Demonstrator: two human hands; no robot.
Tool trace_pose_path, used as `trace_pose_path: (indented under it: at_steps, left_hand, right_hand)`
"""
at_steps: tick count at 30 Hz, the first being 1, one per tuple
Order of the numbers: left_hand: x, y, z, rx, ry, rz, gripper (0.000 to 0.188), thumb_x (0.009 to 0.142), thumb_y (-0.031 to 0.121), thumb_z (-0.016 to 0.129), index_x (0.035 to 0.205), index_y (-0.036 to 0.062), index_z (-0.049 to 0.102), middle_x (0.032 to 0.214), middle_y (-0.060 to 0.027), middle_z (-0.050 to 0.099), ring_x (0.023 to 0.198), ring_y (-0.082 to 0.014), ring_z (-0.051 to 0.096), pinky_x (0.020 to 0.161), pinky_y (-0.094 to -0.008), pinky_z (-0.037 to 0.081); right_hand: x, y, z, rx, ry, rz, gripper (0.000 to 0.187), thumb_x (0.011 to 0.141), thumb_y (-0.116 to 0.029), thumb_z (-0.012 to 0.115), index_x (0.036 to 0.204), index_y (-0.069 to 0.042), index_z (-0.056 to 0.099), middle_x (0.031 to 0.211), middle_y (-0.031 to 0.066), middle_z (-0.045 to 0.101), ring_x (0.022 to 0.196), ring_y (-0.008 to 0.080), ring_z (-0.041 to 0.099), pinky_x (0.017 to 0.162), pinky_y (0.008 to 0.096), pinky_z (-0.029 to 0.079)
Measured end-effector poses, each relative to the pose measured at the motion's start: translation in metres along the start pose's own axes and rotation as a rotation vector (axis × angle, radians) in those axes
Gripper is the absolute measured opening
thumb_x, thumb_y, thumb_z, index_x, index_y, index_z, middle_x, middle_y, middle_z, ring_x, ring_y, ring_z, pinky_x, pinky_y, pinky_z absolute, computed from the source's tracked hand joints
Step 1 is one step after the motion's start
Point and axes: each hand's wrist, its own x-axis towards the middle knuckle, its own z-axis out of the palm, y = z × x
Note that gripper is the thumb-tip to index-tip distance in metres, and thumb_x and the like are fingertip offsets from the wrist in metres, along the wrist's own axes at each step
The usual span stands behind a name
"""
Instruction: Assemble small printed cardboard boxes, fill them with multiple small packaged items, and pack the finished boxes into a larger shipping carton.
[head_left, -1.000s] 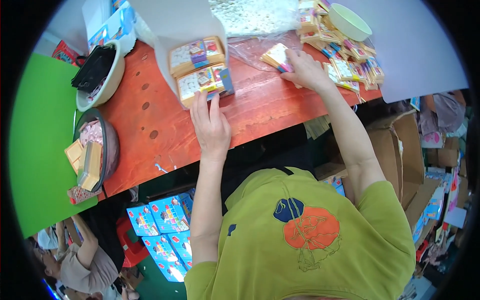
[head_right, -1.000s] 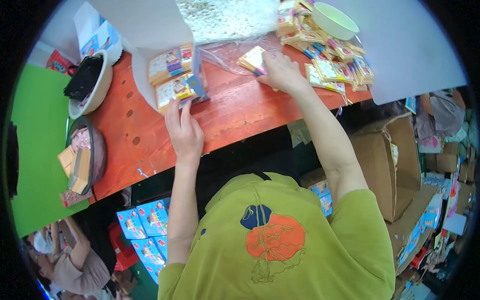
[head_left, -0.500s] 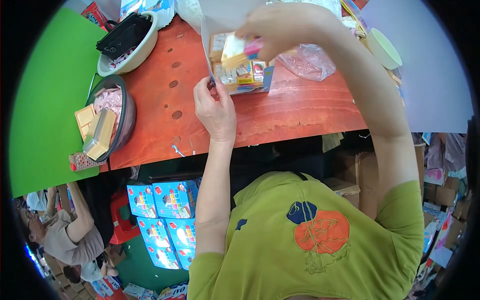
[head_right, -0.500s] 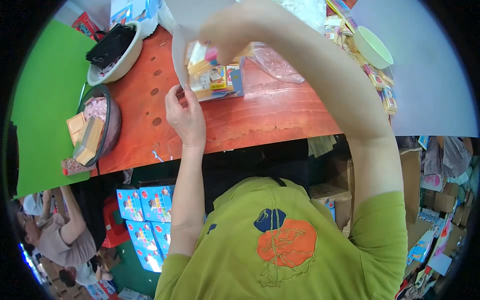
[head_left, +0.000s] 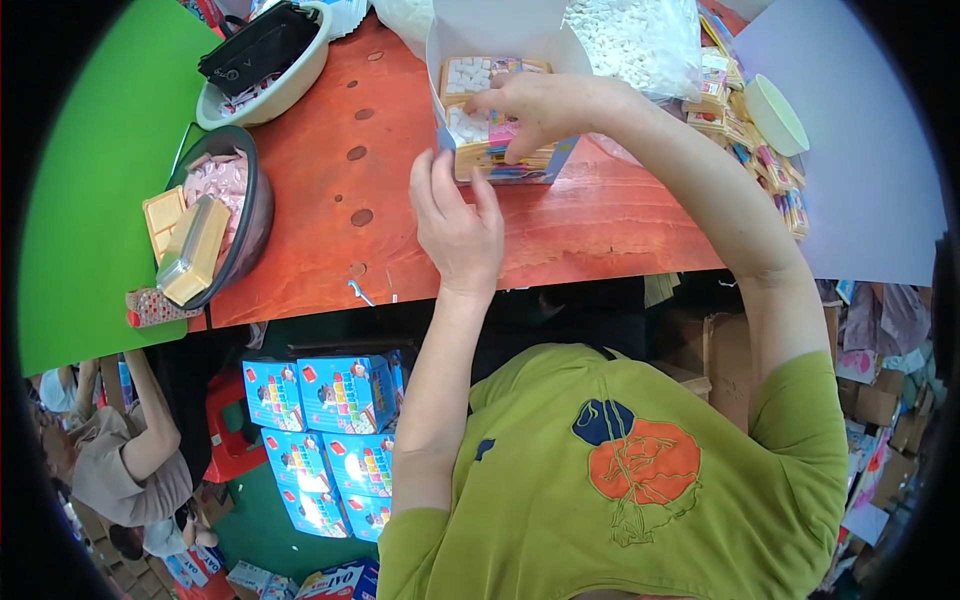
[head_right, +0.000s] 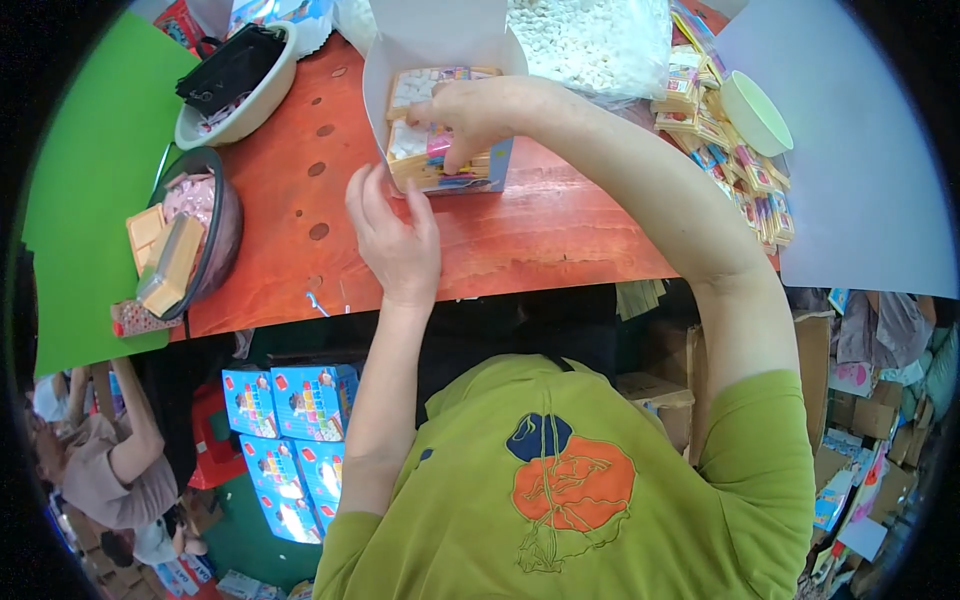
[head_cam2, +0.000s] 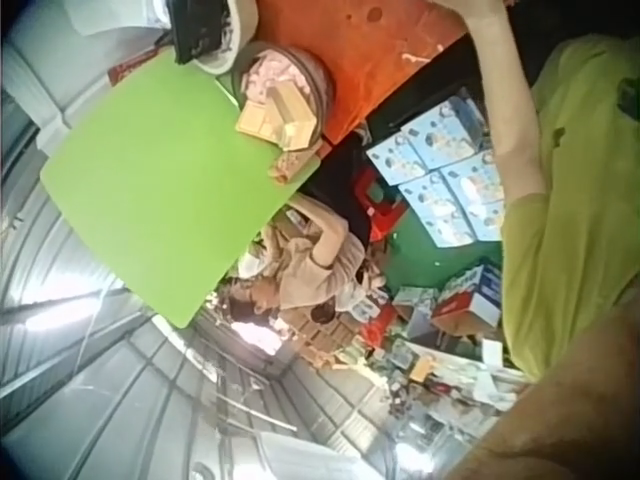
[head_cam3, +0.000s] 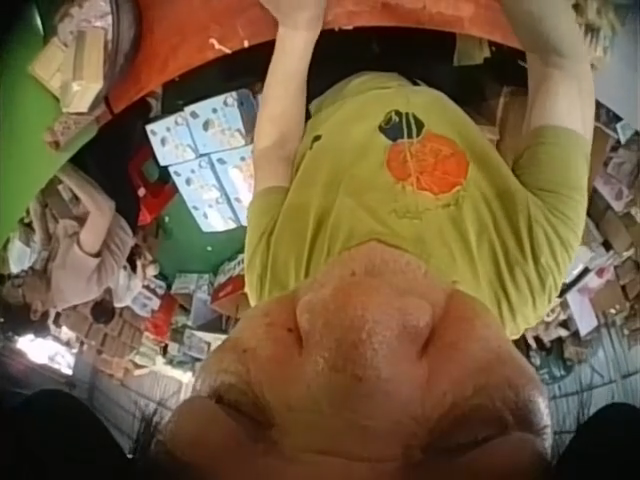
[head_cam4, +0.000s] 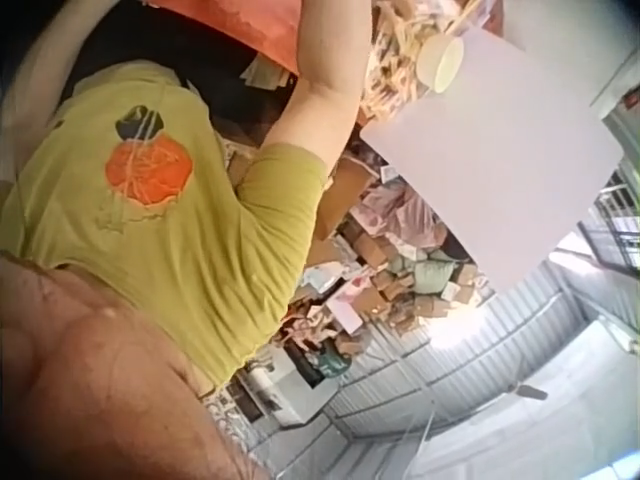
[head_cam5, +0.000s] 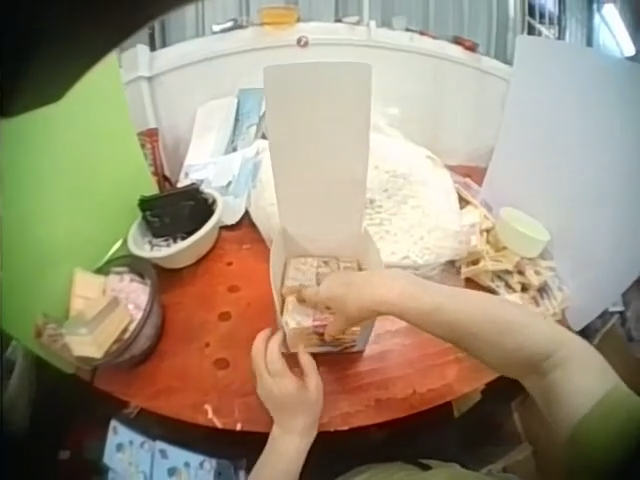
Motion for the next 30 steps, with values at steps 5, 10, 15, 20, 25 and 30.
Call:
trace_pose_path:
  at_steps: [5, 10, 15, 20, 25, 30]
  left_hand:
    - [-0.021, 0.005, 0.015, -0.125, -0.091, 0.233, 0.035, 0.085, -0.003, 0.068, 0.117, -0.003, 0.053, 0.125, -0.0267, 0.055, 0.115, -0.046, 0.057, 0.097, -0.0549, 0.049]
    - [-0.013, 0.009, 0.026, -0.116, -0.16, 0.257, 0.032, 0.081, -0.003, 0.068, 0.111, -0.0053, 0.055, 0.121, -0.0277, 0.056, 0.119, -0.0461, 0.056, 0.104, -0.0546, 0.046]
    - [-0.001, 0.01, 0.029, -0.007, -0.277, 0.334, 0.03, 0.08, 0.0, 0.068, 0.108, -0.0062, 0.06, 0.12, -0.0264, 0.057, 0.12, -0.0444, 0.056, 0.108, -0.0537, 0.045]
    - [0.006, 0.015, 0.027, 0.04, -0.286, 0.369, 0.03, 0.079, 0.001, 0.068, 0.107, -0.0065, 0.061, 0.114, -0.0249, 0.059, 0.118, -0.0423, 0.057, 0.107, -0.0522, 0.044]
    - [0.027, 0.02, 0.04, -0.057, -0.361, 0.275, 0.02, 0.083, 0.005, 0.07, 0.098, -0.0049, 0.062, 0.107, -0.0233, 0.061, 0.112, -0.0412, 0.058, 0.102, -0.0514, 0.045]
    - [0.015, 0.01, 0.053, -0.034, -0.339, 0.356, 0.021, 0.083, 0.004, 0.068, 0.101, -0.0063, 0.064, 0.113, -0.0246, 0.061, 0.116, -0.0433, 0.057, 0.102, -0.0535, 0.045]
  right_hand:
    - [-0.001, -0.007, -0.005, -0.086, -0.001, -0.004, 0.073, 0.078, -0.035, 0.078, 0.144, -0.017, 0.053, 0.121, 0.0177, 0.062, 0.105, 0.0353, 0.067, 0.085, 0.0425, 0.056]
    - [-0.003, -0.01, -0.039, 0.182, -0.303, 0.127, 0.053, 0.085, -0.029, 0.07, 0.134, -0.008, 0.061, 0.127, 0.0133, 0.063, 0.103, 0.0325, 0.067, 0.084, 0.0401, 0.056]
    - [0.008, -0.005, -0.017, -0.09, -0.271, 0.05, 0.033, 0.088, -0.023, 0.066, 0.115, -0.004, 0.071, 0.113, 0.0151, 0.068, 0.098, 0.0325, 0.068, 0.081, 0.0408, 0.055]
    - [0.005, 0.013, -0.016, -0.176, -0.016, -0.117, 0.027, 0.088, -0.019, 0.066, 0.111, -0.006, 0.072, 0.101, 0.0154, 0.071, 0.096, 0.0333, 0.069, 0.081, 0.0427, 0.055]
    - [0.023, 0.021, -0.035, 0.03, -0.027, 0.177, 0.036, 0.086, -0.014, 0.072, 0.121, -0.012, 0.067, 0.112, 0.014, 0.071, 0.106, 0.0332, 0.068, 0.085, 0.0431, 0.054]
    - [0.042, 0.03, -0.022, 0.088, -0.05, 0.248, 0.038, 0.087, -0.015, 0.071, 0.124, -0.014, 0.062, 0.112, 0.0129, 0.071, 0.104, 0.0327, 0.068, 0.086, 0.0429, 0.053]
